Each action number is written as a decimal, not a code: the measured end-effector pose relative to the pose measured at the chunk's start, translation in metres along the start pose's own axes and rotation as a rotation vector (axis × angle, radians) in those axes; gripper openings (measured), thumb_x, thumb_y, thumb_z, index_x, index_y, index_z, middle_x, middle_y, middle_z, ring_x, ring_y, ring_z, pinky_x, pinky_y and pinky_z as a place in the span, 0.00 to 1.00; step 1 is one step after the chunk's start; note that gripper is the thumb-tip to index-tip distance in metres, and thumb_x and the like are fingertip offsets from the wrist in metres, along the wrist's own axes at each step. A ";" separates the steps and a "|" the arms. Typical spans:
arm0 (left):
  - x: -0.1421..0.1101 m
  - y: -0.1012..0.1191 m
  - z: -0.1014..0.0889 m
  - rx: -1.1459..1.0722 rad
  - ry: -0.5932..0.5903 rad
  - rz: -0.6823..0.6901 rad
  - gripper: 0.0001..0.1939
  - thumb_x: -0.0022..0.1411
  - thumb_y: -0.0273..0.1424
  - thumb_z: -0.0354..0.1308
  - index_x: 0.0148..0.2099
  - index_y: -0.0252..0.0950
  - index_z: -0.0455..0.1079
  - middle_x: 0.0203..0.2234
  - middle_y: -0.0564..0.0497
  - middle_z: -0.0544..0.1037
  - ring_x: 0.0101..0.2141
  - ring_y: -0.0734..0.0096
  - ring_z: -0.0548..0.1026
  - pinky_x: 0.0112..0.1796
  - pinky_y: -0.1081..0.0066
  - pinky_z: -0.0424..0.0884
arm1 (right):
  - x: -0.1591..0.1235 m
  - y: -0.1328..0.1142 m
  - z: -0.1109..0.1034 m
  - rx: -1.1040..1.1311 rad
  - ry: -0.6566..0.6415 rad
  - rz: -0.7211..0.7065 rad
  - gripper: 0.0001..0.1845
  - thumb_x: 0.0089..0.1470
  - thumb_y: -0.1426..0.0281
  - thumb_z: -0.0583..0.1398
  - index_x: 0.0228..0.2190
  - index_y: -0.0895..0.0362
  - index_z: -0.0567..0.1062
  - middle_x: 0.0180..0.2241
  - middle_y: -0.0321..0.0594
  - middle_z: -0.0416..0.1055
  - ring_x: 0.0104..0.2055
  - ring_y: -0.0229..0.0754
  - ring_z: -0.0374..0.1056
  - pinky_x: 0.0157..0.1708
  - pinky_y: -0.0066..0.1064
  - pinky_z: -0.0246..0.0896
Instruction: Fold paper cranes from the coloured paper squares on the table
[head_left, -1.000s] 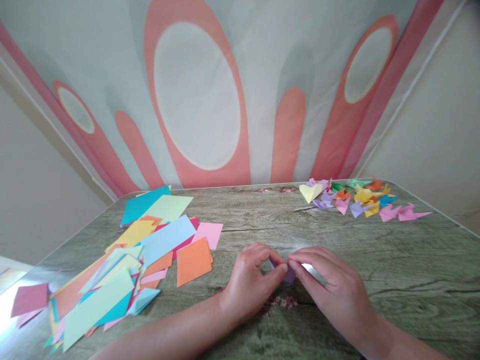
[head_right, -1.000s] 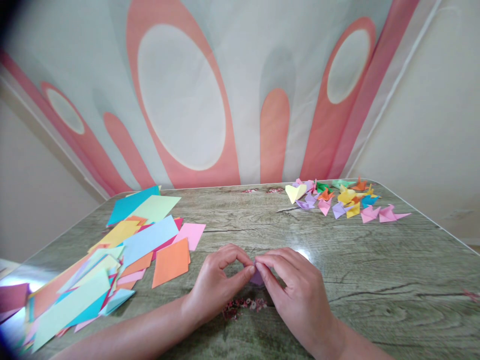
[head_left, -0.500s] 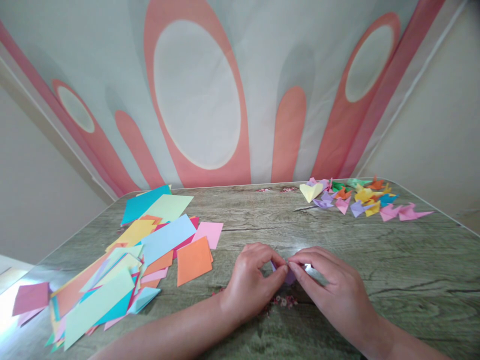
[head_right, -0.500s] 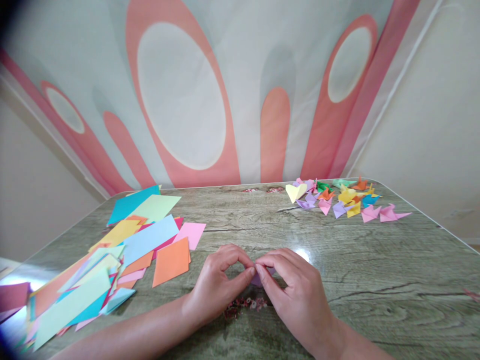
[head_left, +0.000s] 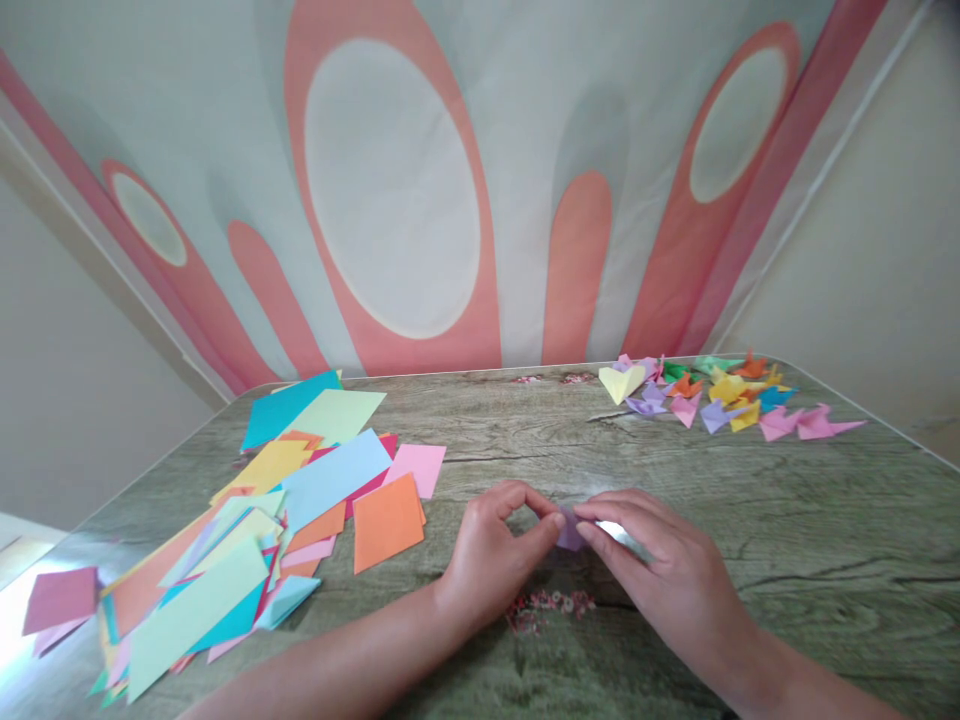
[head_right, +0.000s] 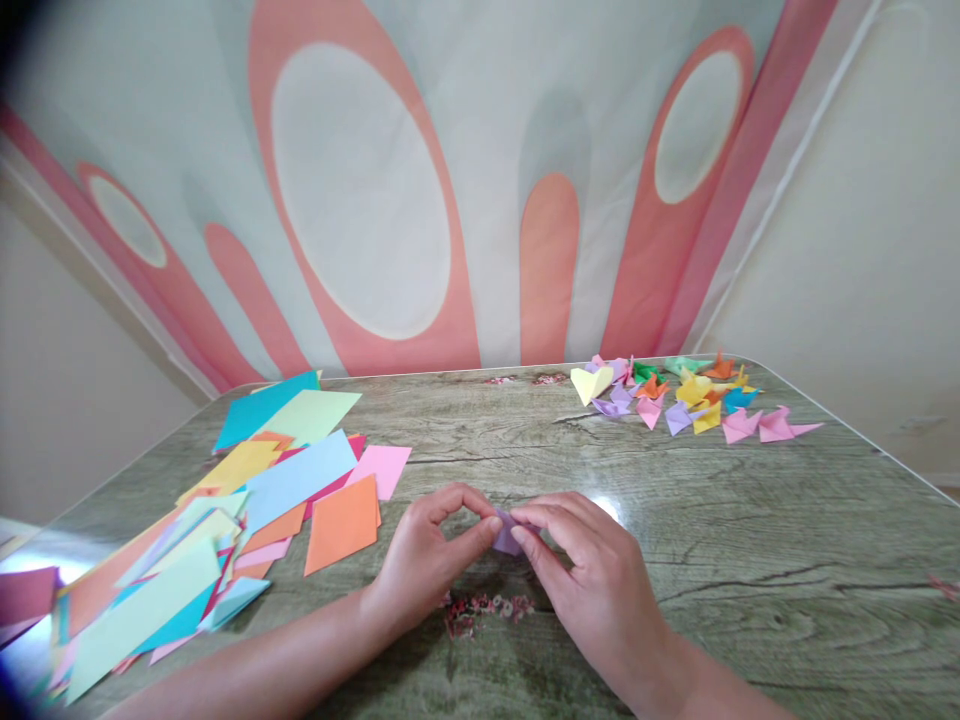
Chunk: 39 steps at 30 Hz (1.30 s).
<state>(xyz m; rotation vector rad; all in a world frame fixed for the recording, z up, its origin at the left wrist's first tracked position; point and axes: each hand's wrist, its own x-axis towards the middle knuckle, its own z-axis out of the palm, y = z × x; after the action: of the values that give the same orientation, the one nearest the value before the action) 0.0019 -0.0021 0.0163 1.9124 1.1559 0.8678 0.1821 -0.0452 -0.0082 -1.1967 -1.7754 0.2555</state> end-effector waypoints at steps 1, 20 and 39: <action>0.000 0.000 0.000 -0.001 -0.004 0.005 0.04 0.58 0.28 0.59 0.31 0.35 0.73 0.29 0.53 0.78 0.34 0.70 0.74 0.40 0.73 0.65 | 0.000 0.000 0.000 -0.001 0.002 -0.006 0.07 0.57 0.74 0.60 0.38 0.53 0.76 0.36 0.37 0.76 0.39 0.40 0.70 0.41 0.33 0.64; -0.004 -0.001 0.004 0.022 -0.029 0.064 0.04 0.58 0.28 0.61 0.30 0.36 0.73 0.29 0.53 0.77 0.35 0.69 0.74 0.41 0.72 0.65 | 0.002 -0.006 -0.001 0.027 -0.051 0.042 0.07 0.57 0.75 0.59 0.31 0.54 0.76 0.29 0.35 0.74 0.33 0.40 0.69 0.35 0.33 0.62; 0.000 0.001 0.001 -0.049 -0.017 -0.067 0.07 0.60 0.33 0.59 0.32 0.35 0.73 0.28 0.54 0.78 0.33 0.70 0.74 0.37 0.74 0.66 | 0.002 -0.004 0.003 0.050 -0.091 0.046 0.06 0.59 0.71 0.59 0.35 0.53 0.77 0.32 0.38 0.75 0.37 0.43 0.69 0.38 0.35 0.64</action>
<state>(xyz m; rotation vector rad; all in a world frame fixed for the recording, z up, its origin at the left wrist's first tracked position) 0.0029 -0.0027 0.0168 1.8276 1.1720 0.8346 0.1774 -0.0448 -0.0067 -1.2075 -1.8106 0.3842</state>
